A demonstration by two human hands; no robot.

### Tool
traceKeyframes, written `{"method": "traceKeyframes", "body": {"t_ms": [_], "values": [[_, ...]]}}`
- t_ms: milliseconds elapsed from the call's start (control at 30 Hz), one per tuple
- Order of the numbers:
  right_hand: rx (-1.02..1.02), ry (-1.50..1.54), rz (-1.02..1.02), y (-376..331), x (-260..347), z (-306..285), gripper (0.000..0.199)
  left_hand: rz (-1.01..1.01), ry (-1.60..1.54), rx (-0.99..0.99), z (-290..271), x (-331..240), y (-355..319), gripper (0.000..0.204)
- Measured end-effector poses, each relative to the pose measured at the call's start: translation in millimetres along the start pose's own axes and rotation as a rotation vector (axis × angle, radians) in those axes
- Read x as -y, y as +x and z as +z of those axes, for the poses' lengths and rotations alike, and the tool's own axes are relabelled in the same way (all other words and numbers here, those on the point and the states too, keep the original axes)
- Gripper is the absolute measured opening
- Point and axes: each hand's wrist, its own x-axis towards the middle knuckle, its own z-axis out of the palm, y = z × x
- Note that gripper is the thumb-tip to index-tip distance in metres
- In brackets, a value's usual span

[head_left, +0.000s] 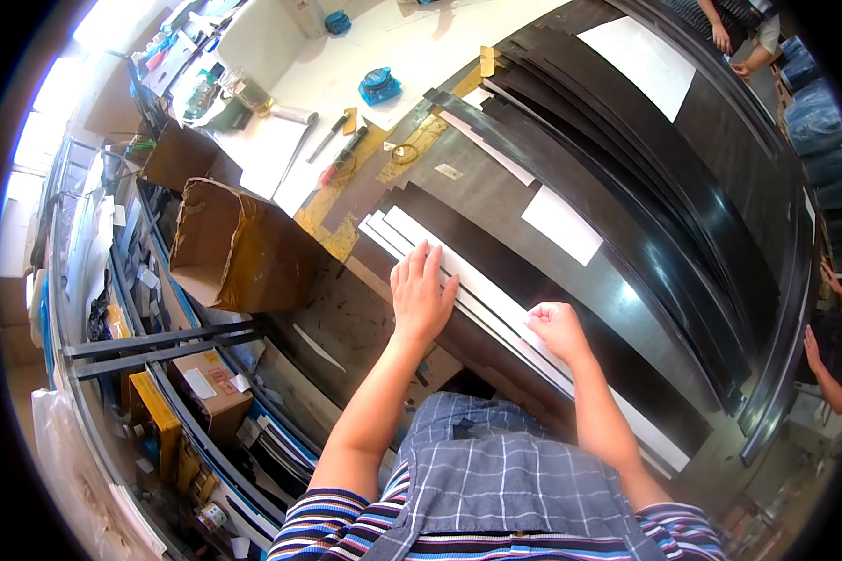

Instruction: The person repeatedly applies and removes a long white protective strip along the edge of a large dark glass panel on a workbench. They smooth the strip with their hands, peel it back, and reposition it multiple times. Two coworkers are visible in the background performing similar tasks on adjacent panels.

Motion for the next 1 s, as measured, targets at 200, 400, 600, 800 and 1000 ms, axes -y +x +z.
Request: {"method": "traceKeyframes", "body": {"t_ms": [200,400,600,800,1000], "values": [[-0.016,-0.05,-0.004,-1,5,0,0.018,-0.016,0.023,-0.006,-3,6,9,0.052],[0.007,-0.032,-0.013,4,-3,0,0.018,-0.037,0.086,-0.037,-6,28,27,0.044],[-0.002,-0.025,-0.03,-2,5,-3,0.019,-0.021,0.087,-0.059,0,45,37,0.029],[0.223,-0.132,0.129,-63,-36,-79,0.019,-0.027,0.052,-0.048,3,50,37,0.026],[0.042,-0.252,0.339,-127,-82,-120,0.028,0.0,0.062,-0.017,6,59,38,0.026]]}}
